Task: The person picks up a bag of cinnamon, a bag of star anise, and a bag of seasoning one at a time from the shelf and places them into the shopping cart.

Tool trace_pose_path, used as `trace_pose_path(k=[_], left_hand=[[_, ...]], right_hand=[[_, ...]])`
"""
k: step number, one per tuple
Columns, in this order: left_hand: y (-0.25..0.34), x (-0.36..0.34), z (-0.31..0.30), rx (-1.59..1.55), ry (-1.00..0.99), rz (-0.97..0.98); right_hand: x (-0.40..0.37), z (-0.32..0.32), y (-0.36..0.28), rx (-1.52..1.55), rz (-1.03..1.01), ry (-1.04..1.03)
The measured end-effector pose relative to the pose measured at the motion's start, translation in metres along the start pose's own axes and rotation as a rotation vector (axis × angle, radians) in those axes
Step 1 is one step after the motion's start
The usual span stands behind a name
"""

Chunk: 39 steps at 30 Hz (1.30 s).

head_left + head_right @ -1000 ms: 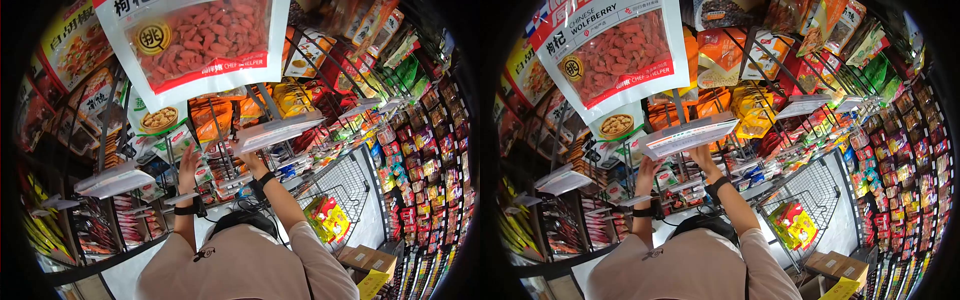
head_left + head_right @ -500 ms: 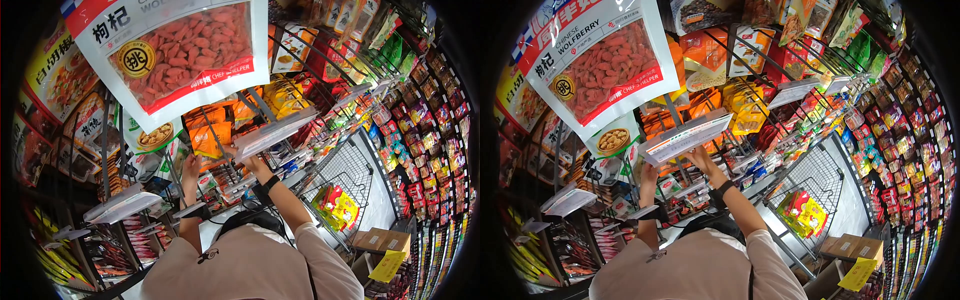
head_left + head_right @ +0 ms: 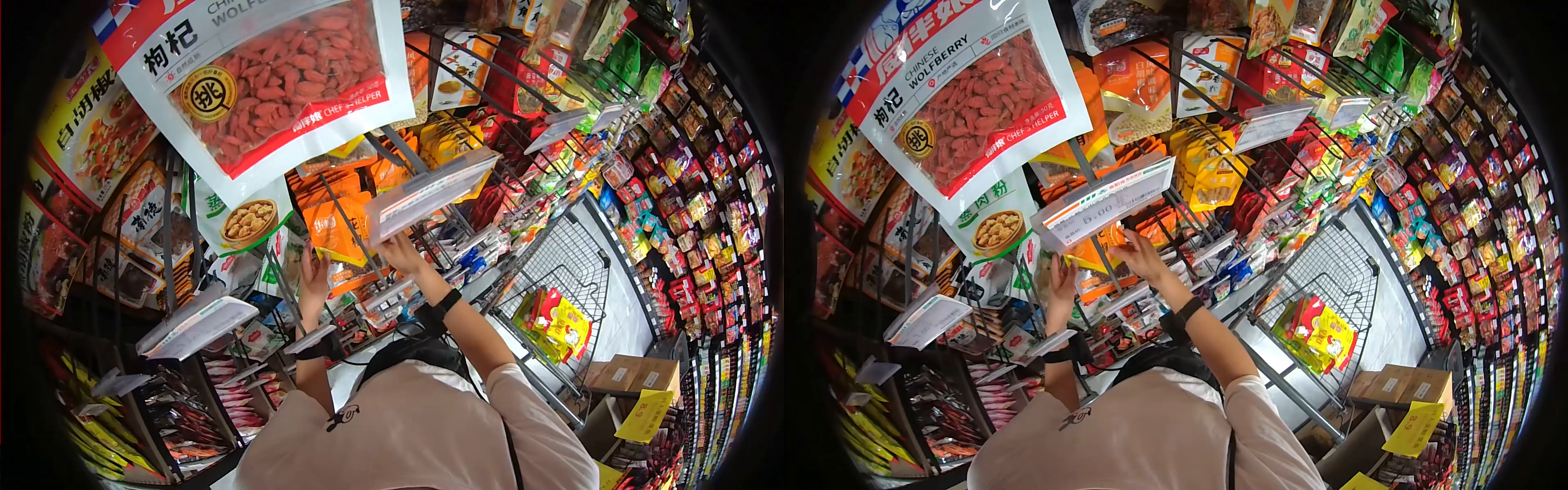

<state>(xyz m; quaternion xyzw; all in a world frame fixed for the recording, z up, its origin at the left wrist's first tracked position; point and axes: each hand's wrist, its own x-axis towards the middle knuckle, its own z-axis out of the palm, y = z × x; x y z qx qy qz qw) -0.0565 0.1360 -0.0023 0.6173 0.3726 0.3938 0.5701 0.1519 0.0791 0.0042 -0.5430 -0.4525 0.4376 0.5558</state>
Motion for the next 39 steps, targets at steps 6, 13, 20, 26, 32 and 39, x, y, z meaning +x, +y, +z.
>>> trace_pose_path(k=[6, 13, 20, 26, 32, 39], left_hand=[[0.005, -0.002, -0.001, 0.016, -0.044, 0.057], [0.013, -0.016, 0.006, -0.023, -0.036, 0.033], [0.012, -0.024, -0.007, 0.044, -0.150, -0.077], [0.032, -0.033, -0.006, -0.052, -0.287, -0.062], [0.034, -0.037, -0.014, -0.071, -0.444, -0.140], [0.053, -0.045, -0.008, -0.107, -0.526, -0.273]], right_hand=[[0.001, 0.003, 0.017, 0.005, -0.036, 0.051], [-0.013, -0.001, 0.011, 0.161, -0.005, -0.018], [-0.046, -0.003, -0.017, 0.222, -0.038, -0.032], [-0.075, -0.006, -0.048, 0.232, 0.152, 0.023], [-0.090, -0.019, -0.047, -0.031, 0.181, -0.081], [-0.113, -0.023, -0.059, 0.053, 0.180, -0.123]])
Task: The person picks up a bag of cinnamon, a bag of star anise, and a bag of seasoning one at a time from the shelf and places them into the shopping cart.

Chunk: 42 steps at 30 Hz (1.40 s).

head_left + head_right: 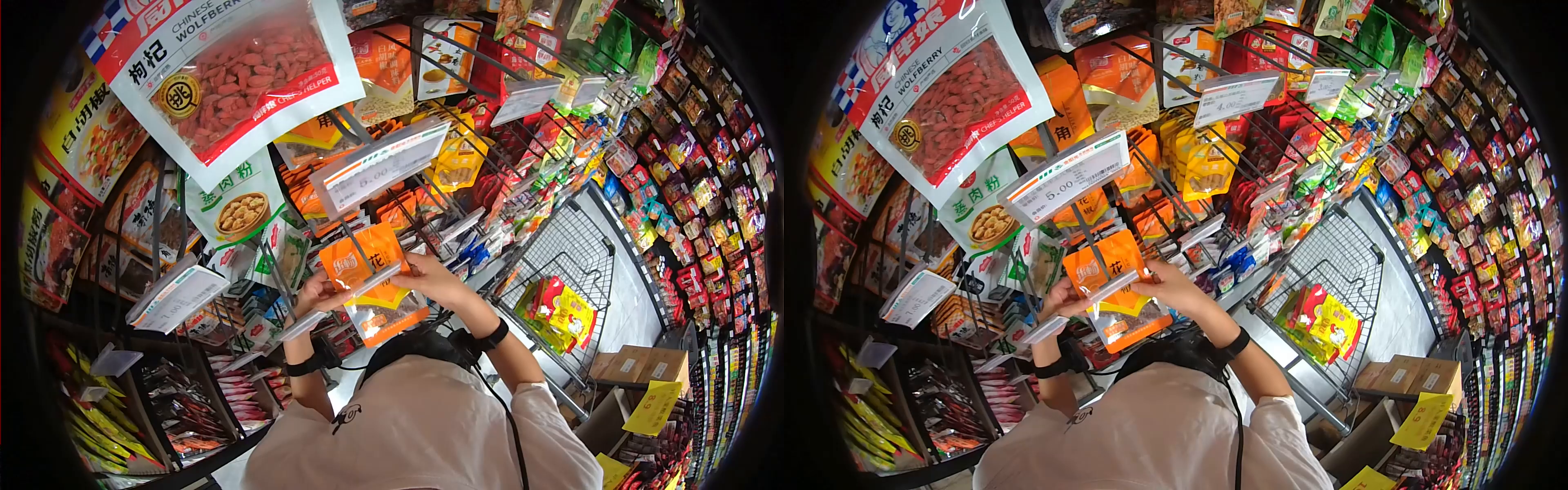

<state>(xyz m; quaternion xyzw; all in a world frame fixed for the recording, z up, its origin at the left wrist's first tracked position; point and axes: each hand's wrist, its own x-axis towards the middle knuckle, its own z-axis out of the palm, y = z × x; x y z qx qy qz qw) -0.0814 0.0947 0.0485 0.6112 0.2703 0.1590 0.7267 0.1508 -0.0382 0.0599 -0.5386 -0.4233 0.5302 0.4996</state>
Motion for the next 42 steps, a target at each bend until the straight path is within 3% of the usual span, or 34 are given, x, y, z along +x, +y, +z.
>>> trace_pose_path(k=[13, 16, 19, 21, 27, 28, 29, 30, 31, 37, 38, 41, 42], left_hand=[[-0.017, -0.002, -0.014, -0.063, -0.292, -0.084], [-0.018, 0.000, -0.005, -0.130, -0.343, 0.000], [-0.008, -0.003, 0.012, -0.136, -0.273, 0.018], [-0.019, 0.002, 0.010, -0.052, -0.332, -0.034], [0.002, 0.012, 0.051, 0.024, -0.359, -0.196], [-0.008, 0.017, 0.055, 0.040, -0.364, -0.205], [-0.016, 0.021, 0.060, 0.056, -0.368, -0.215], [0.002, 0.026, 0.072, 0.180, -0.497, -0.220], [0.005, 0.029, 0.082, 0.188, -0.498, -0.220], [0.015, 0.058, 0.134, 0.276, -0.524, -0.216], [0.014, 0.067, 0.139, 0.315, -0.557, -0.222], [0.043, 0.084, 0.179, 0.207, -0.594, -0.221], [0.032, 0.100, 0.184, 0.233, -0.702, -0.104]], right_hand=[[-0.038, -0.006, -0.008, -0.020, 0.016, -0.115], [-0.045, -0.009, -0.006, -0.047, 0.029, -0.145], [-0.054, -0.012, -0.001, -0.044, 0.020, -0.159], [-0.063, -0.014, -0.001, -0.056, 0.003, -0.145], [-0.104, -0.025, -0.017, -0.370, 0.130, 0.021], [-0.113, -0.027, -0.011, -0.416, 0.017, 0.098], [-0.120, -0.030, -0.011, -0.463, 0.036, 0.119], [-0.128, -0.033, -0.014, -0.510, 0.055, 0.138], [-0.135, -0.037, -0.016, -0.557, 0.075, 0.156], [-0.172, -0.069, -0.026, -0.464, 0.020, 0.333], [-0.180, -0.076, -0.032, -0.435, 0.087, 0.345], [-0.200, -0.097, -0.039, -0.363, 0.043, 0.468], [-0.207, -0.106, -0.045, -0.272, 0.054, 0.501]])
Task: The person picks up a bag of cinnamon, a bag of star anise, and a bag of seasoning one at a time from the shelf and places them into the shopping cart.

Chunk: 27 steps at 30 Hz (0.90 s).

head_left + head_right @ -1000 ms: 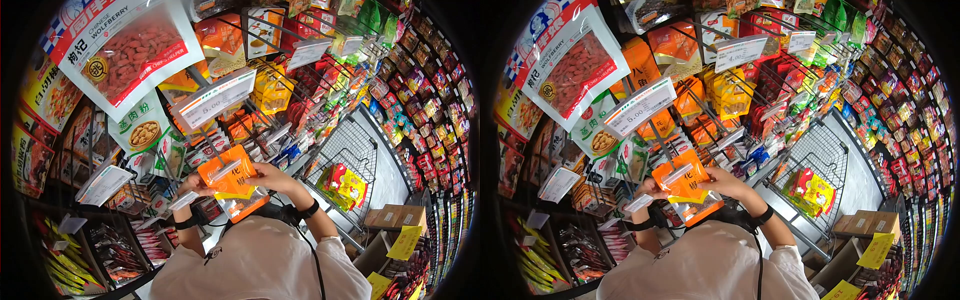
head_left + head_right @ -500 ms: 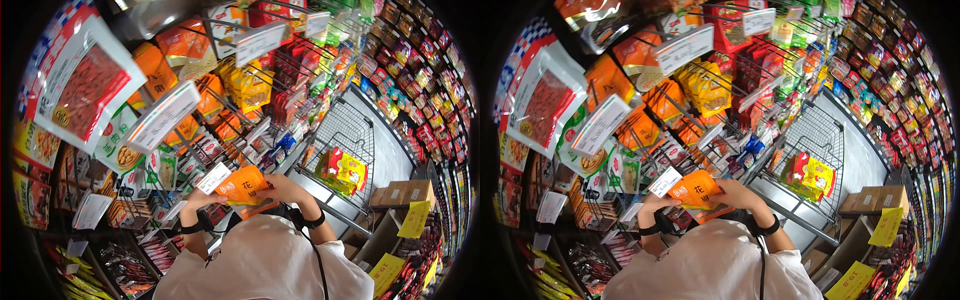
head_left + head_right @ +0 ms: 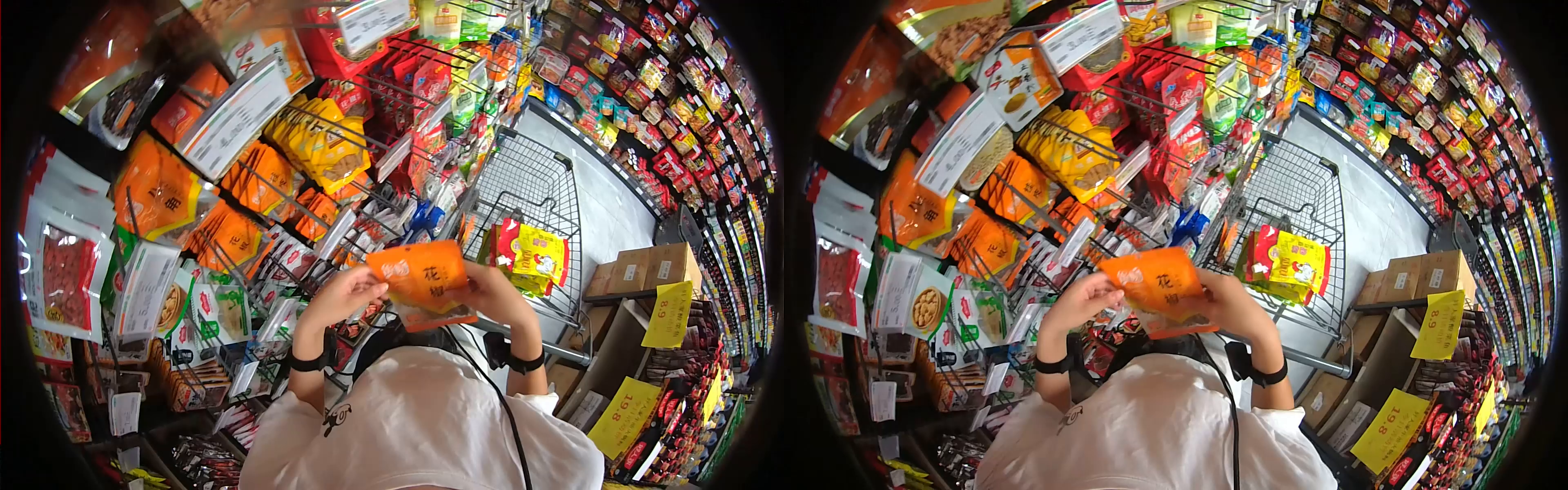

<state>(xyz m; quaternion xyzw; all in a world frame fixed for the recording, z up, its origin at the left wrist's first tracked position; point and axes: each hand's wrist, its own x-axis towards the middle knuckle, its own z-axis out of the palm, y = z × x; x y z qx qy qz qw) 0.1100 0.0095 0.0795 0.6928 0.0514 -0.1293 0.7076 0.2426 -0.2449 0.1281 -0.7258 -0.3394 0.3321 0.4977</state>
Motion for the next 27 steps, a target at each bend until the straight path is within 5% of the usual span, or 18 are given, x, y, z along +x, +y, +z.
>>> trace_pose_path(k=[4, 9, 12, 17, 24, 27], left_hand=[[0.033, 0.063, 0.026, 0.066, 0.054, 0.145], [0.074, 0.159, 0.049, 0.249, -0.100, 0.262], [0.065, 0.230, 0.062, 0.052, -0.206, 0.128], [0.029, 0.295, 0.091, -0.236, -0.171, -0.254], [-0.072, 0.344, 0.086, -0.113, -0.144, -0.577], [-0.085, 0.350, 0.087, -0.096, -0.065, -0.624]], right_hand=[[0.008, -0.044, 0.035, 0.233, -0.027, 0.259], [0.039, -0.102, 0.052, 0.020, -0.040, 0.592], [0.074, -0.119, 0.070, -0.156, -0.036, 0.685], [0.140, -0.110, 0.173, -0.284, 0.107, 0.638], [0.166, -0.101, 0.263, -0.428, 0.245, 0.180], [0.183, -0.078, 0.321, -0.535, 0.342, 0.282]])
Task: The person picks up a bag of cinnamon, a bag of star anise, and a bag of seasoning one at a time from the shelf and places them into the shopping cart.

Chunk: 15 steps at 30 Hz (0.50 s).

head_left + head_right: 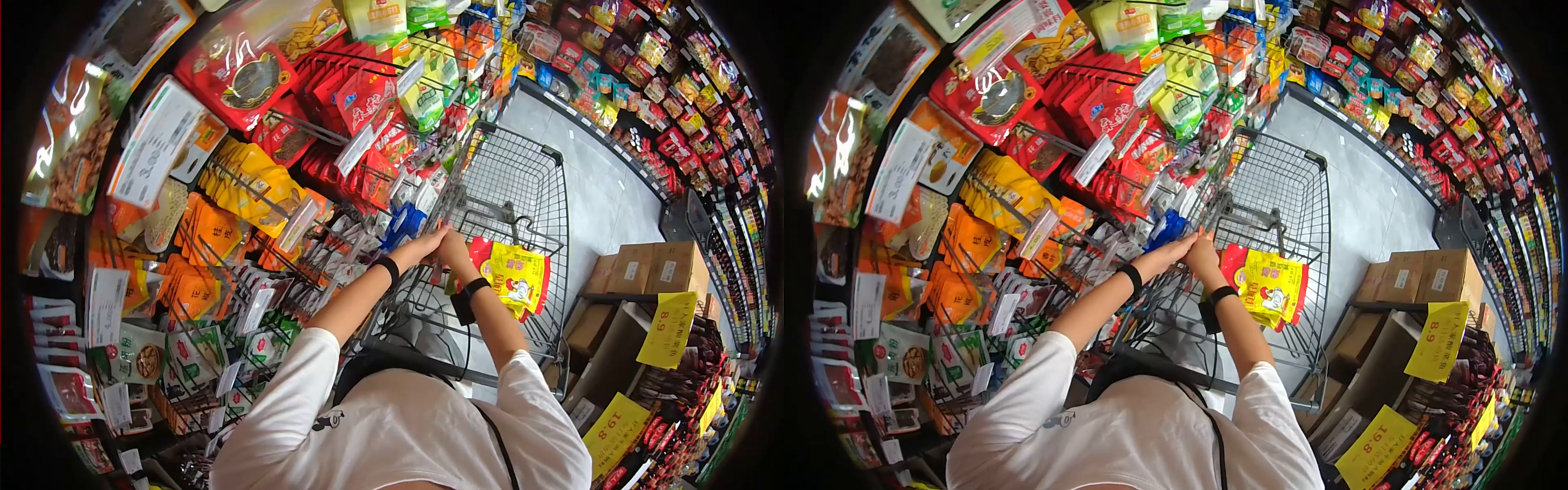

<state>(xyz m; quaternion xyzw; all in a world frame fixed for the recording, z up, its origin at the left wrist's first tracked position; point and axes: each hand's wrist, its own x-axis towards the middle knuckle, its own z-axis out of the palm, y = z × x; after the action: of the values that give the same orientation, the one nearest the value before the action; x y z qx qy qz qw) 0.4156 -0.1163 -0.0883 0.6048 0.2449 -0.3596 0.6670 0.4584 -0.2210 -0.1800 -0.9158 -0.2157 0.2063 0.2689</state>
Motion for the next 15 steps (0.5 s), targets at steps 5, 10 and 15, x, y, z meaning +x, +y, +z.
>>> trace_pose_path(k=[5, 10, 15], left_hand=[[-0.058, 0.066, -0.019, -0.073, -0.087, -0.010], [-0.070, 0.073, -0.006, -0.143, -0.028, -0.030], [-0.071, 0.083, 0.002, -0.237, 0.012, -0.059]], right_hand=[[-0.018, 0.010, -0.013, 0.134, 0.301, 0.180], [-0.006, 0.036, 0.001, 0.260, 0.512, 0.098], [-0.001, 0.051, 0.008, 0.159, 0.512, 0.152]])
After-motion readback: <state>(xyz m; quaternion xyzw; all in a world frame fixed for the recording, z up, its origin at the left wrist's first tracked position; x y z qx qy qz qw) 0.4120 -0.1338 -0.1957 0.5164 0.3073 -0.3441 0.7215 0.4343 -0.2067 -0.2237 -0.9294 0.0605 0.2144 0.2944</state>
